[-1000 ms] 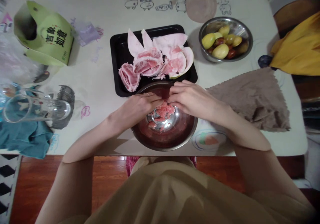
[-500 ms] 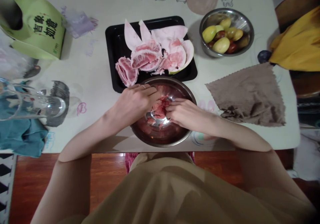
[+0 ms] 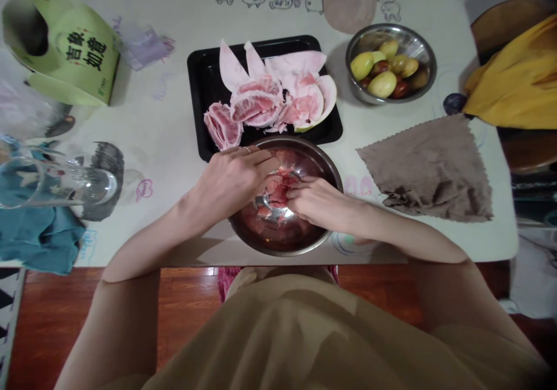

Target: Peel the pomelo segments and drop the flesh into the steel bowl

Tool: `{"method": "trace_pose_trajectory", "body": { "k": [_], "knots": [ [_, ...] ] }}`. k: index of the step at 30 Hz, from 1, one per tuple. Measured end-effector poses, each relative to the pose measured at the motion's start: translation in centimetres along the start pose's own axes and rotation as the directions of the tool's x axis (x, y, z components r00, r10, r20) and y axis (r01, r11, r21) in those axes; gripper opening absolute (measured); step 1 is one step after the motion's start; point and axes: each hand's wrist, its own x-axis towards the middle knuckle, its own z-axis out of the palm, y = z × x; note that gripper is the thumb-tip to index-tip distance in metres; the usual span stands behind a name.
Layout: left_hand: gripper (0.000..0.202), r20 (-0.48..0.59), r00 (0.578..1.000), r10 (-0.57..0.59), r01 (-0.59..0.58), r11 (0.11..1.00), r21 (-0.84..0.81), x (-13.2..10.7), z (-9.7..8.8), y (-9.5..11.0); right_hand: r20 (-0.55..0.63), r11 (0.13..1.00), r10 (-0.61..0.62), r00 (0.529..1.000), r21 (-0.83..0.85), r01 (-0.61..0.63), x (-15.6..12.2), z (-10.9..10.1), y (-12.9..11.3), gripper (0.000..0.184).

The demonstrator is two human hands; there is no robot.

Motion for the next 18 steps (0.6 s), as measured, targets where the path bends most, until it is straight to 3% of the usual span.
{"method": "trace_pose_trajectory", "body": {
  "k": [5,8,12,18],
  "knots": [
    [0.024,-0.033,0.999,-0.027,0.025,0.999,-0.041,-0.1,-0.3,-0.2,-0.023,0.999,-0.04,0.999,0.0,0.04,-0.4,-1.6,1.0,0.011],
    [0.027,-0.075,0.994,-0.08,0.066,0.982,-0.175,-0.1,-0.2,-0.1,-0.149,0.998,-0.03,0.988,0.047,0.037,-0.6,-3.7,1.6,0.01],
    [0.032,-0.064,0.992,-0.107,0.067,0.889,-0.453,0.2,0.1,0.0,-0.407,0.983,0.036,0.913,0.18,0.041,-0.4,-6.2,1.4,0.012],
    [0.028,-0.132,0.983,-0.125,0.004,0.742,-0.671,0.5,0.6,-0.2,-0.569,0.976,-0.004,0.823,0.177,0.127,0.2,-6.2,0.5,0.016]
  ]
}}
